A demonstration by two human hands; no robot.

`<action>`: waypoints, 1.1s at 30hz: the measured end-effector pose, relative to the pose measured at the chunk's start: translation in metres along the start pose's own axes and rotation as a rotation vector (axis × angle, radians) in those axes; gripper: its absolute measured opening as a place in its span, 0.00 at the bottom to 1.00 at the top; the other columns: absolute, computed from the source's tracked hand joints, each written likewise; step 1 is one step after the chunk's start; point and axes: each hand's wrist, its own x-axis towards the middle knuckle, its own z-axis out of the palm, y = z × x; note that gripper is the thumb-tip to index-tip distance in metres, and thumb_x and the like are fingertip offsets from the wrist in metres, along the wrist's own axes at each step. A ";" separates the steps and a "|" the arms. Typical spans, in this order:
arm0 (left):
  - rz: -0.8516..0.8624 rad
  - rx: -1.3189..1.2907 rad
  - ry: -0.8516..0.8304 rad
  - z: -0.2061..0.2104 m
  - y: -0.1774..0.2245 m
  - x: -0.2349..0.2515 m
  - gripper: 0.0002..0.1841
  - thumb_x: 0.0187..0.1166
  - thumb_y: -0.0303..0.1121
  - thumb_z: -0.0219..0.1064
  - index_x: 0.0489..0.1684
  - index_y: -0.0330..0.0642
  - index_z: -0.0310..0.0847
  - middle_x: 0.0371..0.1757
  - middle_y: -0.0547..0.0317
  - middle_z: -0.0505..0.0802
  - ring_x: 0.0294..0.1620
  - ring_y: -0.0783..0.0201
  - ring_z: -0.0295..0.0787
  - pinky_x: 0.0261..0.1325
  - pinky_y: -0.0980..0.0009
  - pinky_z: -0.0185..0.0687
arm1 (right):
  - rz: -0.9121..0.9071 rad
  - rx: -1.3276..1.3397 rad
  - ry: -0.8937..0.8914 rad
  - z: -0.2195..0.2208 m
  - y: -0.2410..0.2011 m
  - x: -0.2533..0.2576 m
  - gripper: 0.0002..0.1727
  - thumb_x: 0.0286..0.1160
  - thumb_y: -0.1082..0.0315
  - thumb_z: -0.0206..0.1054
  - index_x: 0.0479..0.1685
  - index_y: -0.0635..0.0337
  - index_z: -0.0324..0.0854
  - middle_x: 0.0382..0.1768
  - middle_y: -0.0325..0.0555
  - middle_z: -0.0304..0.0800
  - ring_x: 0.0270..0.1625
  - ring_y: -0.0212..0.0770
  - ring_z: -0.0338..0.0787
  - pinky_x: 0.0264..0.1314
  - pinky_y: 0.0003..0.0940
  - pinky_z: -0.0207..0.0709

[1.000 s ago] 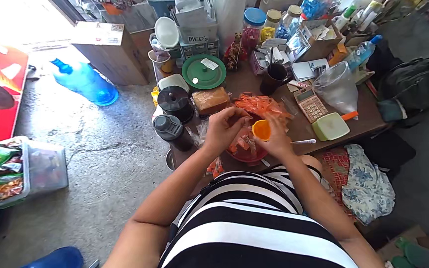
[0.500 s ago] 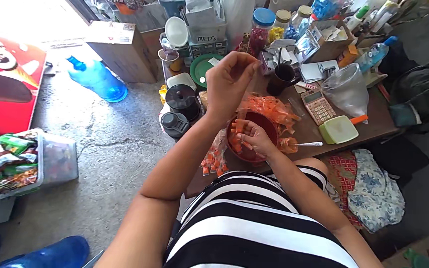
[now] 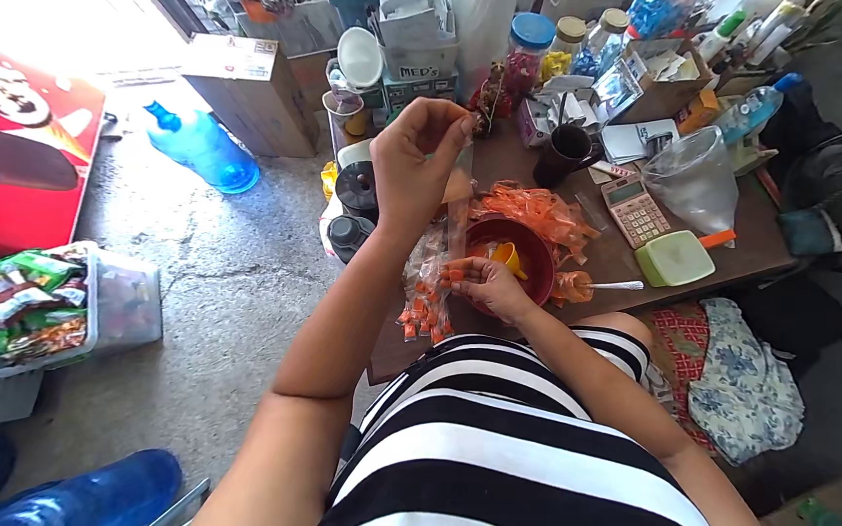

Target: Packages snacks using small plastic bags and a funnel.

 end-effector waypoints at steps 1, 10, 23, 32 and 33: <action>-0.006 -0.008 -0.013 -0.006 0.003 -0.006 0.06 0.80 0.24 0.69 0.46 0.30 0.84 0.41 0.57 0.94 0.41 0.70 0.93 0.49 0.71 0.91 | 0.009 -0.084 -0.038 -0.001 0.003 0.002 0.23 0.71 0.87 0.68 0.67 0.70 0.79 0.55 0.52 0.93 0.53 0.37 0.94 0.61 0.31 0.87; -0.158 0.023 -0.093 -0.045 0.029 -0.089 0.09 0.78 0.23 0.70 0.50 0.27 0.83 0.42 0.57 0.95 0.42 0.70 0.94 0.52 0.69 0.92 | -0.030 -0.312 0.050 -0.027 0.005 -0.002 0.26 0.77 0.81 0.66 0.77 0.66 0.74 0.70 0.55 0.85 0.66 0.41 0.90 0.70 0.36 0.83; -0.324 0.368 -0.159 -0.042 -0.027 -0.114 0.07 0.79 0.29 0.71 0.47 0.37 0.90 0.38 0.59 0.93 0.34 0.72 0.83 0.42 0.75 0.79 | -0.123 -0.249 0.151 -0.051 -0.006 -0.019 0.21 0.77 0.80 0.67 0.70 0.65 0.80 0.63 0.49 0.91 0.58 0.35 0.93 0.65 0.31 0.86; -0.496 0.506 -0.296 -0.011 -0.106 -0.129 0.10 0.83 0.22 0.63 0.54 0.26 0.86 0.50 0.37 0.92 0.47 0.49 0.93 0.58 0.54 0.88 | -0.198 -0.516 0.377 -0.112 -0.029 -0.033 0.18 0.80 0.73 0.67 0.67 0.63 0.82 0.58 0.48 0.93 0.52 0.36 0.94 0.59 0.36 0.88; -0.538 0.516 -0.310 -0.011 -0.108 -0.128 0.13 0.83 0.21 0.62 0.61 0.26 0.84 0.56 0.34 0.91 0.51 0.46 0.93 0.61 0.52 0.87 | -0.185 -0.610 0.454 -0.125 -0.035 -0.033 0.17 0.81 0.71 0.67 0.67 0.62 0.83 0.56 0.49 0.93 0.50 0.38 0.94 0.58 0.39 0.87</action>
